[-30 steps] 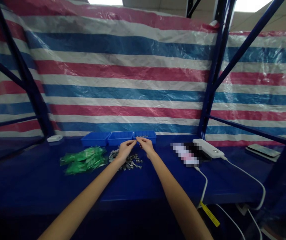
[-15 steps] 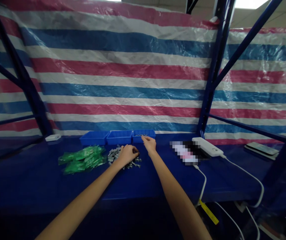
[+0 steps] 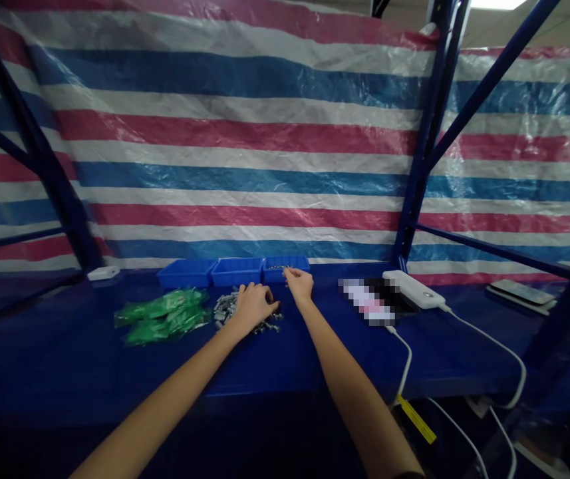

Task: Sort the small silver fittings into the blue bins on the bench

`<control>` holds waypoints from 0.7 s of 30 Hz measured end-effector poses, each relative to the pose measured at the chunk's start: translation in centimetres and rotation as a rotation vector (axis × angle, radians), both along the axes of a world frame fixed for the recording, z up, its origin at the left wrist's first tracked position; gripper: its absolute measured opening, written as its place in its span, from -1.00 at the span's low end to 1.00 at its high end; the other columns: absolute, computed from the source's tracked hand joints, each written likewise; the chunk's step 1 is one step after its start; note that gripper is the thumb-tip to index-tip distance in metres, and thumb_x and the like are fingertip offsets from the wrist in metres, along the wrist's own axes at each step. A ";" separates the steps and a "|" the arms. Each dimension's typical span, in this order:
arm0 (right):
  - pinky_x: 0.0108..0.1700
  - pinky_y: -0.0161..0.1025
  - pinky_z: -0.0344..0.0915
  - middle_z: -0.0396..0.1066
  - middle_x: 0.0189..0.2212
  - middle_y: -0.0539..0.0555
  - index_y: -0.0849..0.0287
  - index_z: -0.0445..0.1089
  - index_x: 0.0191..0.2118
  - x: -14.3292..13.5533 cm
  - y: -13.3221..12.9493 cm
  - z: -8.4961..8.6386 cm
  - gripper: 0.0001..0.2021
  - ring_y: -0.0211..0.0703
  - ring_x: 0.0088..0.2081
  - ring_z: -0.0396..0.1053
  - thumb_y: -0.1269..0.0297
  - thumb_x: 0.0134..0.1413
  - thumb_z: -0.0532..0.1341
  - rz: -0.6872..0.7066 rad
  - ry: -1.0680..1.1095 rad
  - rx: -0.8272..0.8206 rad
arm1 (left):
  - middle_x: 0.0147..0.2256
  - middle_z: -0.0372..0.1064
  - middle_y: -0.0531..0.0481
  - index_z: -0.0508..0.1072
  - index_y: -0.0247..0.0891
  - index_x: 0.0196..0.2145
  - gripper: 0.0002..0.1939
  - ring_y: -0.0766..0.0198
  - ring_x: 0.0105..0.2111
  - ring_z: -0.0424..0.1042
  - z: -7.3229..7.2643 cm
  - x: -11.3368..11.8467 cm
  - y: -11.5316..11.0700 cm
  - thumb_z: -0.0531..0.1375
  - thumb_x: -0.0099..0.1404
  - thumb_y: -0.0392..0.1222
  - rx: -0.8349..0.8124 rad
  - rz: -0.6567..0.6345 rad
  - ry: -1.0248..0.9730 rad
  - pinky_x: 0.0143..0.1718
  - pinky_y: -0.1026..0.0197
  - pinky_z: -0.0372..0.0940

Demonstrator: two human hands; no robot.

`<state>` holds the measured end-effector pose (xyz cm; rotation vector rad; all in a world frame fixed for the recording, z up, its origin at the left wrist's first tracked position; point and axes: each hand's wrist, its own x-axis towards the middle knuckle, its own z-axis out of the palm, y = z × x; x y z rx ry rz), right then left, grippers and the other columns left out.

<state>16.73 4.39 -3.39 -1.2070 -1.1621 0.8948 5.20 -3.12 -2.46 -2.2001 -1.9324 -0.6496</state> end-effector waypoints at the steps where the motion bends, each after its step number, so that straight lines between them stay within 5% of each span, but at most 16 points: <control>1: -0.39 -0.34 0.38 0.52 -0.36 0.11 0.26 0.50 -0.29 -0.1 0.0 0.1 -0.75 -0.12 -0.32 0.47 0.23 -0.10 0.22 0.038 0.067 0.015 | -0.34 0.46 -0.14 0.48 -0.22 -0.50 -0.82 0.01 -0.15 0.31 0.0 0.0 0.0 0.21 0.06 -0.06 -0.008 -0.008 0.000 -0.03 -0.01 0.03; 4: -0.32 -0.37 0.39 0.49 -0.20 0.10 0.21 0.42 -0.10 -0.4 -0.1 0.4 -0.67 -0.17 -0.20 0.45 0.31 -0.06 0.22 0.153 0.212 0.041 | -0.38 0.48 -0.13 0.51 -0.21 -0.50 -0.85 0.02 -0.19 0.35 0.1 0.0 0.1 0.20 0.09 -0.12 -0.052 -0.027 -0.017 -0.06 0.00 0.04; 8: -0.36 -0.39 0.37 0.47 -0.16 0.08 0.16 0.41 -0.09 -0.7 -0.5 0.5 -0.68 -0.18 -0.19 0.45 0.30 -0.04 0.22 0.252 0.175 0.054 | -0.40 0.50 -0.11 0.53 -0.19 -0.52 -0.88 0.06 -0.23 0.39 0.5 0.0 0.0 0.20 0.09 -0.17 -0.092 -0.040 -0.105 -0.05 0.01 0.04; 15: -0.36 -0.35 0.34 0.52 -0.36 0.07 0.19 0.49 -0.24 -0.1 0.3 -0.7 -0.76 -0.23 -0.41 0.45 0.35 -0.04 0.14 0.158 -0.107 0.005 | -0.39 0.52 -0.06 0.55 -0.16 -0.49 -0.87 0.12 -0.27 0.43 0.9 -0.2 -0.3 0.17 0.09 -0.20 -0.112 -0.063 -0.168 -0.09 0.08 0.08; 21: -0.20 -0.28 0.31 0.53 -0.44 0.00 0.05 0.54 -0.45 0.9 0.8 -1.8 -0.88 -0.12 -0.29 0.46 0.24 -0.24 0.30 0.129 -0.500 0.046 | -0.36 0.53 -0.06 0.56 -0.15 -0.45 -0.84 0.13 -0.25 0.43 0.7 -0.4 0.1 0.15 0.08 -0.18 -0.095 -0.013 -0.197 -0.10 0.13 0.10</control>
